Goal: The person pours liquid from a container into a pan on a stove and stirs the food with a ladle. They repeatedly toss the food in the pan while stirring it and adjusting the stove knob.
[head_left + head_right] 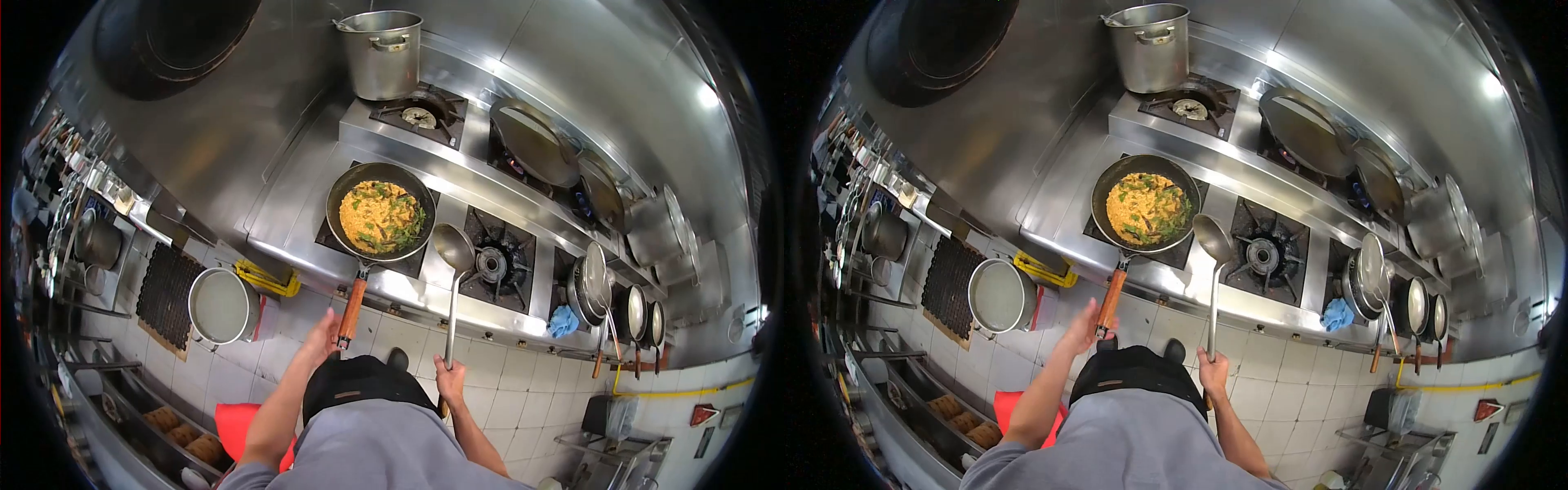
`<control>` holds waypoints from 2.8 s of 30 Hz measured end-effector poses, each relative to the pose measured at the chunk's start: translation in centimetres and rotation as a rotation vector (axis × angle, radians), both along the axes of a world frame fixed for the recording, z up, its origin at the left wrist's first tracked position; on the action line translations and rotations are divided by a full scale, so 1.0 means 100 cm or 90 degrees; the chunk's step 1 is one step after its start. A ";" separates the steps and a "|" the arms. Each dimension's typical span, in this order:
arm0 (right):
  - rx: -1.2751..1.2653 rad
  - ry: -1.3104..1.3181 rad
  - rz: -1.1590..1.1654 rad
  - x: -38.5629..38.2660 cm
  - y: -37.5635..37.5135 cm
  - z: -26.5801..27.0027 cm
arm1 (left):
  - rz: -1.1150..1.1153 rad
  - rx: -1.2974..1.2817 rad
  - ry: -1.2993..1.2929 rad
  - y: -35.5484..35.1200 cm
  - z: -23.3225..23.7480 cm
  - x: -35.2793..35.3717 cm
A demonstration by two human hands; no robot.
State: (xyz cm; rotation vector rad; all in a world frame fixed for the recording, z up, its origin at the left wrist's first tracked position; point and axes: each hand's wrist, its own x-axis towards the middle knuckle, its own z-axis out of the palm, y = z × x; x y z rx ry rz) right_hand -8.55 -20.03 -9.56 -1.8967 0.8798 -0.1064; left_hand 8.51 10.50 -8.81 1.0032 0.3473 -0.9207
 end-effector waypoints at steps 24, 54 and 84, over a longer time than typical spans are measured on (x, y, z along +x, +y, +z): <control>0.058 -0.012 -0.046 0.005 -0.017 0.055 | 0.053 0.156 -0.176 -0.136 0.097 0.022; 0.005 -0.077 -0.006 0.013 -0.057 0.063 | 0.015 0.175 -0.205 -0.091 0.117 -0.017; 0.041 -0.098 0.040 0.032 -0.029 0.056 | 0.059 0.731 -0.584 -0.076 0.006 0.124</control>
